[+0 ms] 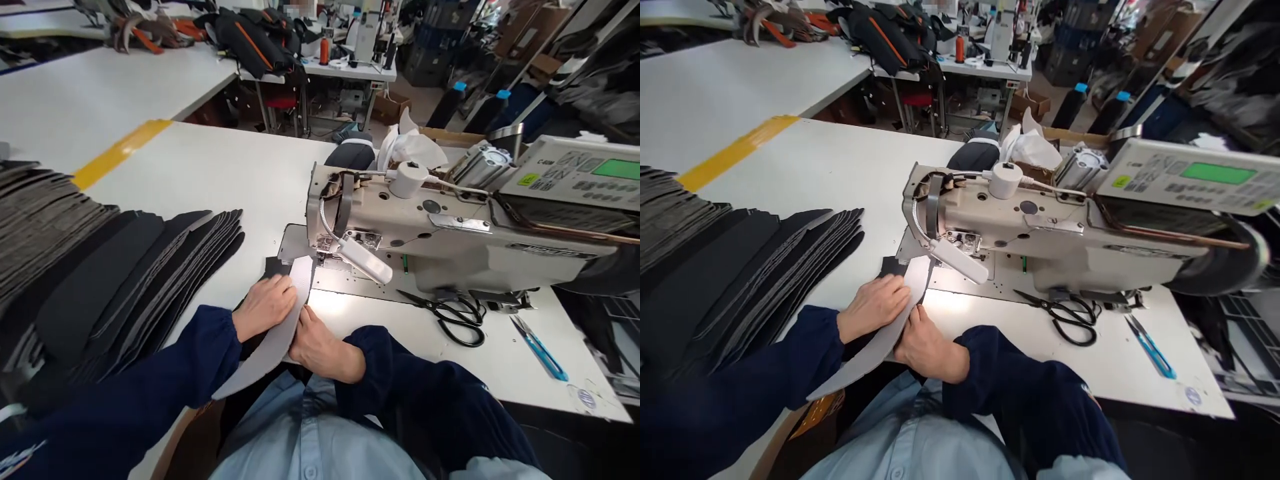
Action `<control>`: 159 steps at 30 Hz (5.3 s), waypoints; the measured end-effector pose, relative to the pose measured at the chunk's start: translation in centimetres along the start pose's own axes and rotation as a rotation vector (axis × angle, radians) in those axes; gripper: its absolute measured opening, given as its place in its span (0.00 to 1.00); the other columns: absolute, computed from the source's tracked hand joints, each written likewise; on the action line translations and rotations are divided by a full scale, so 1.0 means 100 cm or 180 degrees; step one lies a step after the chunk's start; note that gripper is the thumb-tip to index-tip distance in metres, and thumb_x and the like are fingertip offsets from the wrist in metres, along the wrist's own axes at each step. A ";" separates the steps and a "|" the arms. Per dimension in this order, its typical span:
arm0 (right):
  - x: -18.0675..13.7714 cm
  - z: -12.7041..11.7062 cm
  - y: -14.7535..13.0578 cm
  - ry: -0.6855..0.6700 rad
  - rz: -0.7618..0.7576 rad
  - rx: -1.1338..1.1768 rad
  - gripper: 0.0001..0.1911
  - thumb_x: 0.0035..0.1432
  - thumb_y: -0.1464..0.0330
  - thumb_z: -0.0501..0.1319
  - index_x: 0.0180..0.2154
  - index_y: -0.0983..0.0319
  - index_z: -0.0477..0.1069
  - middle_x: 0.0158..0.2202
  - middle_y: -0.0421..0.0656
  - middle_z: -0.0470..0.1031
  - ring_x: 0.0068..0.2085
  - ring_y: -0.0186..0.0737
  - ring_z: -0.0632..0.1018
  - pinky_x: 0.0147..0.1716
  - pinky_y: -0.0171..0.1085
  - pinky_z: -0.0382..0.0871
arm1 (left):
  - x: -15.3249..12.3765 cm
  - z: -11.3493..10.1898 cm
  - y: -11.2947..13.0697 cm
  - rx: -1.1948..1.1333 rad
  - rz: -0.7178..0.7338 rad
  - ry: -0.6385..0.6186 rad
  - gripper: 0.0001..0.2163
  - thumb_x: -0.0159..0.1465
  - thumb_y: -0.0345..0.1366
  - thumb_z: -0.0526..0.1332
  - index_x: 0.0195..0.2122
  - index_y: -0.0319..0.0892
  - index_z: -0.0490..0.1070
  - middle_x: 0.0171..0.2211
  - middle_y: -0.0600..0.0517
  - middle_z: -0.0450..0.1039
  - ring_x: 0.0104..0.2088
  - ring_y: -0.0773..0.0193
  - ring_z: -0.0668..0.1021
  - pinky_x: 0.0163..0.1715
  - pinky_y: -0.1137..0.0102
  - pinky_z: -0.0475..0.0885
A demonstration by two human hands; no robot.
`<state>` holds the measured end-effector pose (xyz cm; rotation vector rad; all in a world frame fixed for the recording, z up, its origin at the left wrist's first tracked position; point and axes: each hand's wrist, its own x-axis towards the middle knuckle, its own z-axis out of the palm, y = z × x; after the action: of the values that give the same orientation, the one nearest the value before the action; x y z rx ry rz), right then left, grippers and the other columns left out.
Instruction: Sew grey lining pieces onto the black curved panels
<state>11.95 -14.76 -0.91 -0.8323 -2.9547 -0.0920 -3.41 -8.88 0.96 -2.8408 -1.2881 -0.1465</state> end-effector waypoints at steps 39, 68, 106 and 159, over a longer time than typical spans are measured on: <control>-0.003 -0.027 0.011 -0.0744 0.0096 0.0359 0.11 0.57 0.77 0.59 0.36 0.63 0.80 0.36 0.54 0.79 0.40 0.53 0.76 0.38 0.51 0.68 | 0.047 0.023 -0.015 -0.0262 0.0642 -0.0180 0.18 0.69 0.33 0.49 0.56 0.33 0.65 0.58 0.40 0.67 0.62 0.55 0.66 0.64 0.59 0.60; -0.013 -0.049 0.001 -0.0454 -0.0151 0.0509 0.11 0.60 0.79 0.50 0.40 0.69 0.69 0.31 0.54 0.76 0.30 0.46 0.77 0.28 0.40 0.69 | -0.013 -0.019 -0.014 -0.0318 0.1342 -0.1088 0.19 0.67 0.29 0.53 0.59 0.43 0.64 0.62 0.46 0.64 0.64 0.60 0.63 0.66 0.60 0.53; 0.005 -0.010 0.062 -0.0328 0.0772 0.0687 0.12 0.59 0.81 0.52 0.38 0.66 0.71 0.31 0.48 0.75 0.34 0.42 0.74 0.34 0.38 0.67 | 0.053 -0.014 -0.039 -0.0168 0.1085 -0.1097 0.25 0.58 0.24 0.55 0.58 0.40 0.65 0.58 0.46 0.69 0.62 0.59 0.66 0.62 0.63 0.57; 0.026 0.039 0.073 0.0305 0.1065 0.0299 0.15 0.61 0.82 0.48 0.37 0.70 0.73 0.39 0.54 0.73 0.45 0.48 0.73 0.48 0.46 0.70 | 0.096 0.015 -0.048 -0.0001 0.1198 0.0053 0.07 0.62 0.29 0.57 0.30 0.39 0.74 0.28 0.49 0.74 0.34 0.61 0.76 0.40 0.68 0.68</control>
<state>13.32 -6.88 -4.32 -1.2529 -2.6650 0.0247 -0.65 1.55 0.21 -3.0077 -0.7283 -0.1608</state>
